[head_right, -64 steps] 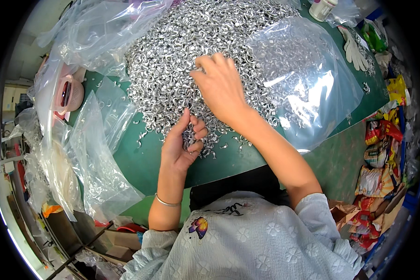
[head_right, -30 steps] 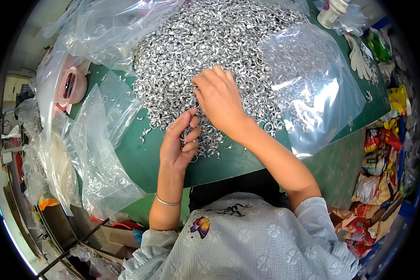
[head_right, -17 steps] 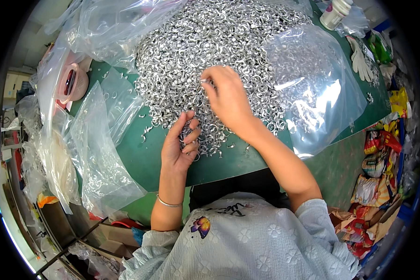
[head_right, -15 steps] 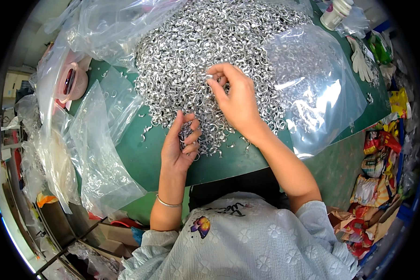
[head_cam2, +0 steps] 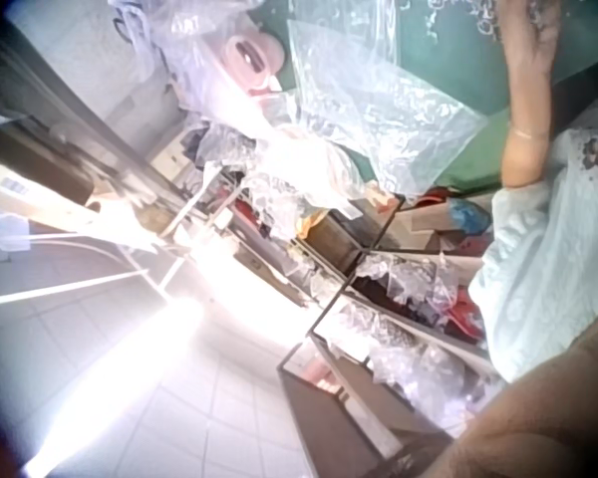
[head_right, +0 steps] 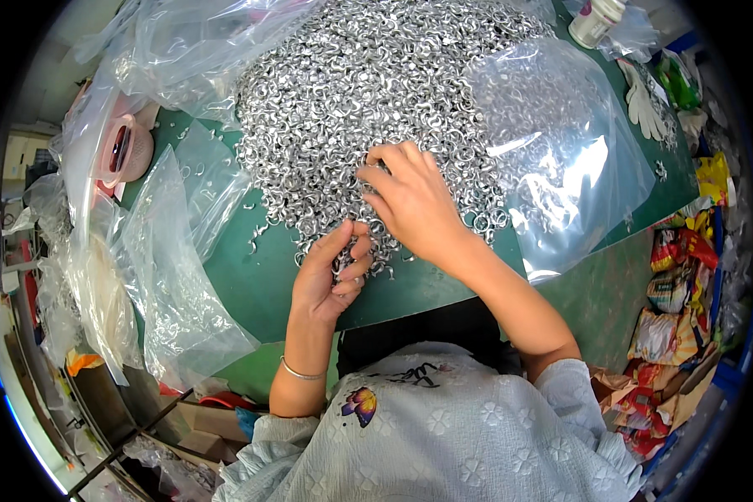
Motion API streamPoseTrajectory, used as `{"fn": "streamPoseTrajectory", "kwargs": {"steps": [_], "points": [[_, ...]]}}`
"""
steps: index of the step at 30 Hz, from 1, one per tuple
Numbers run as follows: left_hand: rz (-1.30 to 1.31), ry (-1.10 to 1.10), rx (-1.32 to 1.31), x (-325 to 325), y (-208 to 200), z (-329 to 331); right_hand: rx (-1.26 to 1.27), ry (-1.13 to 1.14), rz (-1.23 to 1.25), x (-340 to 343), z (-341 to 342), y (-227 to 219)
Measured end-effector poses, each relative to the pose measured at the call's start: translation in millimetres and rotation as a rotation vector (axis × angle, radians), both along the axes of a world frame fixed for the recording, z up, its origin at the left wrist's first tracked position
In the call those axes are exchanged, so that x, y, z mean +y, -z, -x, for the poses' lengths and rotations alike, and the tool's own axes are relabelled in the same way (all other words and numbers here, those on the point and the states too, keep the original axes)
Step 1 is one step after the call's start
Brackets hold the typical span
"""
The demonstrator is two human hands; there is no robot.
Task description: The person picks up metal rings from a large pile on a table and places them into a clear plastic bag.
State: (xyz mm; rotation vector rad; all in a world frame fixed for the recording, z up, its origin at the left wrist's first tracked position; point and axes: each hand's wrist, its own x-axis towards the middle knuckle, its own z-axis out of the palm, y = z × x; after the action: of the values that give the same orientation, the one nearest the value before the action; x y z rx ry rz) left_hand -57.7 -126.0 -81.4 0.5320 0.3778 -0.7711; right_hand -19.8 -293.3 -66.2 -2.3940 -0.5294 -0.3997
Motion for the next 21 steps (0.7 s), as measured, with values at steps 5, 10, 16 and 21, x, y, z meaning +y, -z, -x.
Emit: {"fn": "streamPoseTrajectory", "kwargs": {"steps": [5, 10, 16, 21], "points": [[0.017, -0.086, 0.021, 2, 3, 6, -0.027, 0.092, 0.075, -4, 3, -5], [0.006, -0.087, -0.024, 2, 4, 9, -0.138, -0.023, 0.167, 15, -17, 5], [-0.061, -0.133, 0.020, 5, 0, 8, 0.046, -0.031, -0.137, 9, -15, 0], [-0.038, -0.128, 0.081, 3, -6, 3, 0.295, -0.231, -0.337, 14, 5, -15]]}}
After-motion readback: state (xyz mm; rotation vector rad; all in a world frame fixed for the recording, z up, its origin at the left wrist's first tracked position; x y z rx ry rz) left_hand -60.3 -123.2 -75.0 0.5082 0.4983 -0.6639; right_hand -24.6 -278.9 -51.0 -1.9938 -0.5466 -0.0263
